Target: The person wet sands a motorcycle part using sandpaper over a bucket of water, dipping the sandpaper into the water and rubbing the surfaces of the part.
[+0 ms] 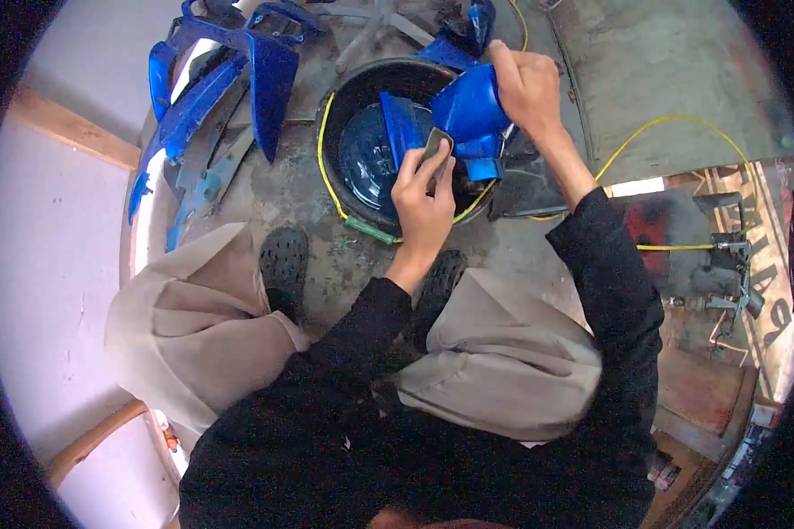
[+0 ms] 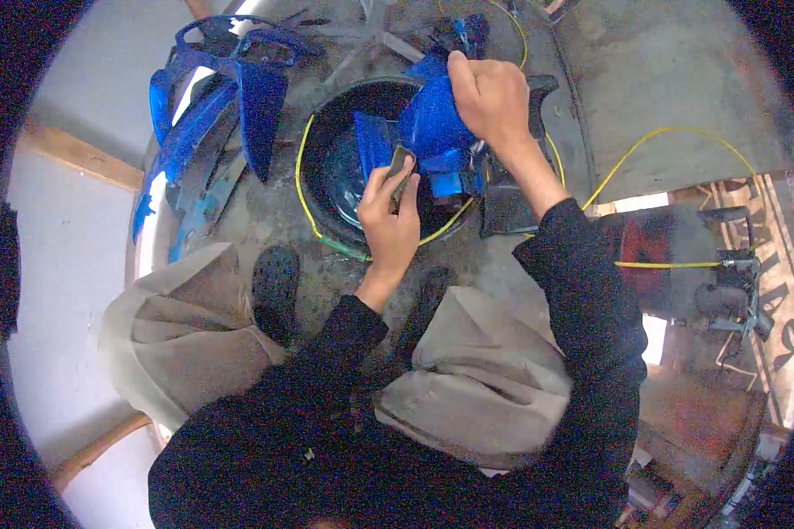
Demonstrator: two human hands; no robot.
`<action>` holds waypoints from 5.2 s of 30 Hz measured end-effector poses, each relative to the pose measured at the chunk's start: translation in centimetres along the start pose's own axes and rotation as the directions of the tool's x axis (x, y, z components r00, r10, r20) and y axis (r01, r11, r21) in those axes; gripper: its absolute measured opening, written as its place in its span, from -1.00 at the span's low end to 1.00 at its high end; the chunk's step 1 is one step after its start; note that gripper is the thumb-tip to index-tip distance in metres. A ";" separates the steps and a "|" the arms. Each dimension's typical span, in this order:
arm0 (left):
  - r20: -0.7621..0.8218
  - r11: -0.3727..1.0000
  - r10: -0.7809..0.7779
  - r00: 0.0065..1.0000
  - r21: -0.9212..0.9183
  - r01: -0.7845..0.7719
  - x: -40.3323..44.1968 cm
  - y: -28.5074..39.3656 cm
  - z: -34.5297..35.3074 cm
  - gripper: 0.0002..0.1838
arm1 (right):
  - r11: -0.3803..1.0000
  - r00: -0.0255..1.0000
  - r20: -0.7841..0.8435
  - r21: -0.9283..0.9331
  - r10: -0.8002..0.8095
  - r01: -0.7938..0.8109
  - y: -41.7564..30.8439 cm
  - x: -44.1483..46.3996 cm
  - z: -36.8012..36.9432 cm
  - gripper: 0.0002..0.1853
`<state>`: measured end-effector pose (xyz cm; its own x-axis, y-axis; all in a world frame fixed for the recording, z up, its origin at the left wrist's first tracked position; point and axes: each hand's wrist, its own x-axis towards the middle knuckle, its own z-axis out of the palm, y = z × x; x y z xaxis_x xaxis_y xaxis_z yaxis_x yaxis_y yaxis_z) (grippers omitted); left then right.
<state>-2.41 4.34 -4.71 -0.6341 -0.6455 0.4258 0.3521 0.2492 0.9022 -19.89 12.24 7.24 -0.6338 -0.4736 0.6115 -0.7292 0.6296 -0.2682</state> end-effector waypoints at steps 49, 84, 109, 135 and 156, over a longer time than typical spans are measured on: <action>-0.069 0.999 -0.029 0.997 0.031 0.031 5.0 0.9 0.6 -0.77 | 0.984 0.984 -0.002 0.004 0.178 -0.178 -1.2 -0.5 0.2 -0.41; -0.048 0.978 -0.085 0.995 0.188 0.092 6.8 0.7 0.9 -0.82 | 0.994 0.991 -0.082 -0.020 0.103 -0.105 -0.6 -0.6 0.5 -0.39; -0.035 0.978 -0.075 0.997 0.191 0.080 4.0 -0.1 0.0 -0.82 | 0.992 0.990 -0.066 0.004 0.123 -0.123 -0.8 -0.9 0.4 -0.39; -0.103 0.982 0.176 0.979 0.083 -0.167 7.2 1.9 2.4 -0.85 | 0.992 0.991 -0.043 0.004 0.128 -0.128 -1.0 -0.7 0.1 -0.41; 0.134 0.904 0.387 0.912 0.140 -0.404 7.8 1.3 2.2 -0.64 | 0.999 0.997 -0.070 0.036 0.042 -0.039 -0.1 -0.4 0.2 -0.42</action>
<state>-8.43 1.18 -0.04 -0.5347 -0.3955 0.7468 0.4779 0.5874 0.6532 -19.61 12.23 6.83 -0.6441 -0.4027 0.6503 -0.7124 0.6254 -0.3183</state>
